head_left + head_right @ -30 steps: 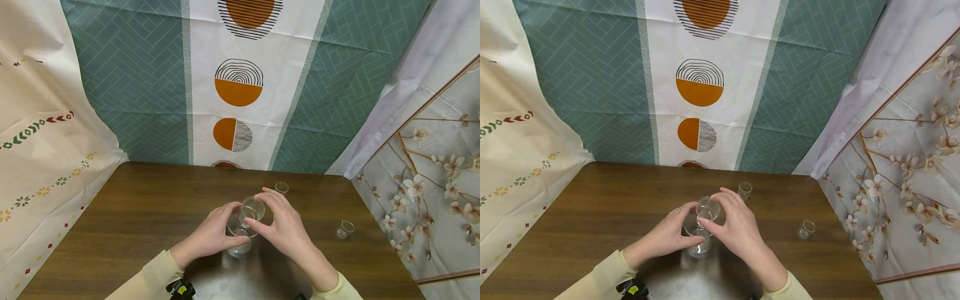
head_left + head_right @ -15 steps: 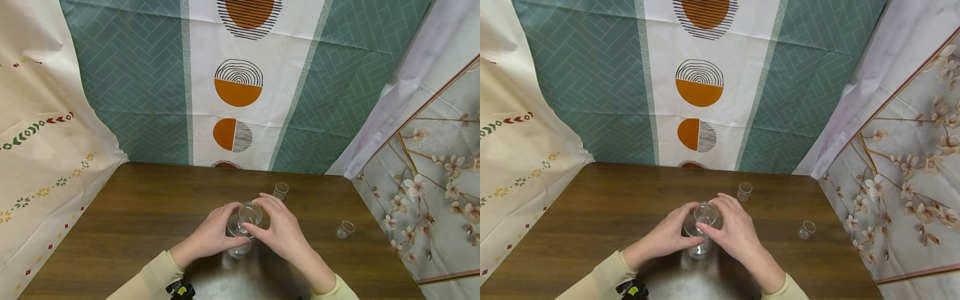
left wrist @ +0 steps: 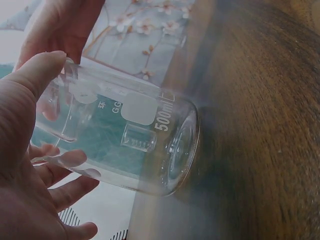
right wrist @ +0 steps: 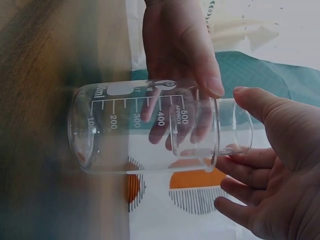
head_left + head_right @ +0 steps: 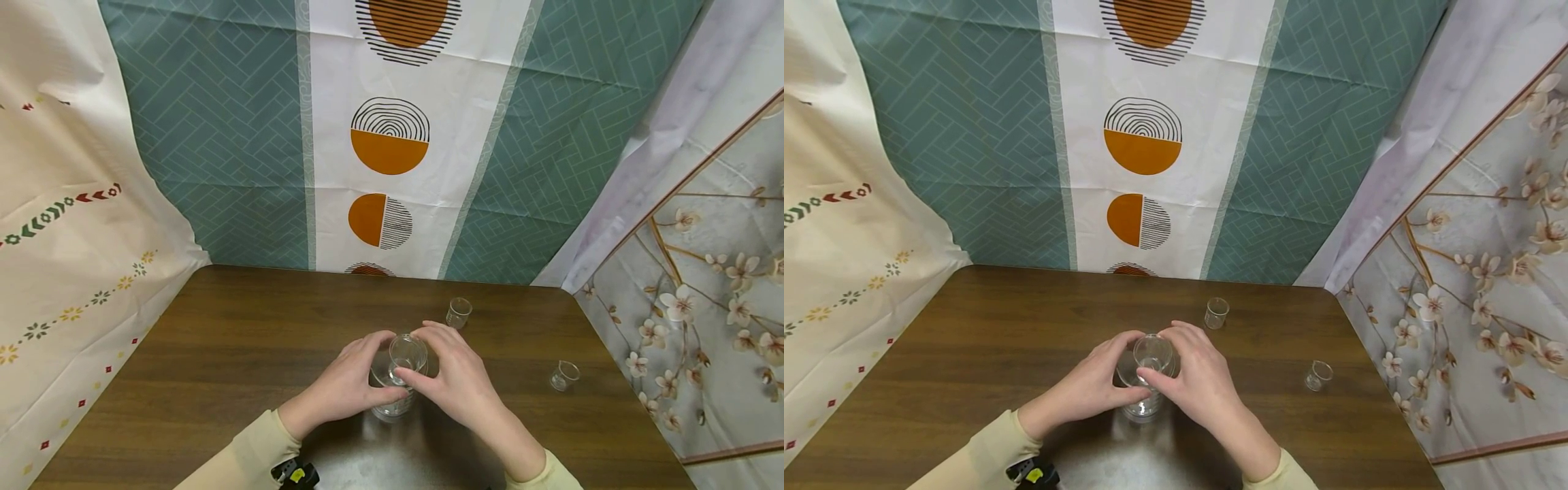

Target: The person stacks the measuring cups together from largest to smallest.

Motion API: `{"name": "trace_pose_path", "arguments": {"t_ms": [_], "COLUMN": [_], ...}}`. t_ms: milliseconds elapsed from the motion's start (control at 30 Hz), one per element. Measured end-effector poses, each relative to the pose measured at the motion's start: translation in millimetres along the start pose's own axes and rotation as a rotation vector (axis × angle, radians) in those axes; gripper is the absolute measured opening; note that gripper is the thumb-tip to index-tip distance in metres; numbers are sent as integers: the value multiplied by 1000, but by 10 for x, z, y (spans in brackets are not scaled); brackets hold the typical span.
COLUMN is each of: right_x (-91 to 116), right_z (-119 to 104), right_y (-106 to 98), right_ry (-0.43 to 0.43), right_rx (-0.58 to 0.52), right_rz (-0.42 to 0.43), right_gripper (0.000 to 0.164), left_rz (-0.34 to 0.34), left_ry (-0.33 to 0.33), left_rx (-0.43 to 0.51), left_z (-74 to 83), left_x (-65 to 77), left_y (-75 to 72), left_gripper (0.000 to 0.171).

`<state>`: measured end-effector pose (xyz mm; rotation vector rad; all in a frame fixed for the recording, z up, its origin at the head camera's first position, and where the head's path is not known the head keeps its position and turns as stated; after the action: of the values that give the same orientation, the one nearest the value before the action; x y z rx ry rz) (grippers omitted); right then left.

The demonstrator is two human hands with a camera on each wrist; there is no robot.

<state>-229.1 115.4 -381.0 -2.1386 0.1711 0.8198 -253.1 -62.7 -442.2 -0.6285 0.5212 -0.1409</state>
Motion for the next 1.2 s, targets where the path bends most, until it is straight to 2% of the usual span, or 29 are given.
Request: {"name": "trace_pose_path", "arguments": {"t_ms": [767,967,1200], "right_x": [39,38,25], "right_z": [88,96,118], "right_y": [150,157,184], "right_ry": [7,0,18], "right_rx": [0,6,3], "right_rz": [-49,-61,-115], "right_gripper": [49,53,58], "left_rz": [2,1,0], "left_ry": [-3,-6,-6], "left_rx": [-6,8,12], "left_z": [1,-2,-13], "left_x": [-2,-4,-10], "left_y": [3,2,8], "left_gripper": [90,89,90]}}
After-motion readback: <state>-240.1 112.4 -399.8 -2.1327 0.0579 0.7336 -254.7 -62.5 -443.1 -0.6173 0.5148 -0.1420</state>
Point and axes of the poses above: each hand's wrist, its own x-axis away from the middle knuckle, its own y-axis out of the palm, z = x × y, the point moved 7 cm from there along -x, towards the middle knuckle, and after that the axes turned 15 degrees about z, right-handed, at the moved point
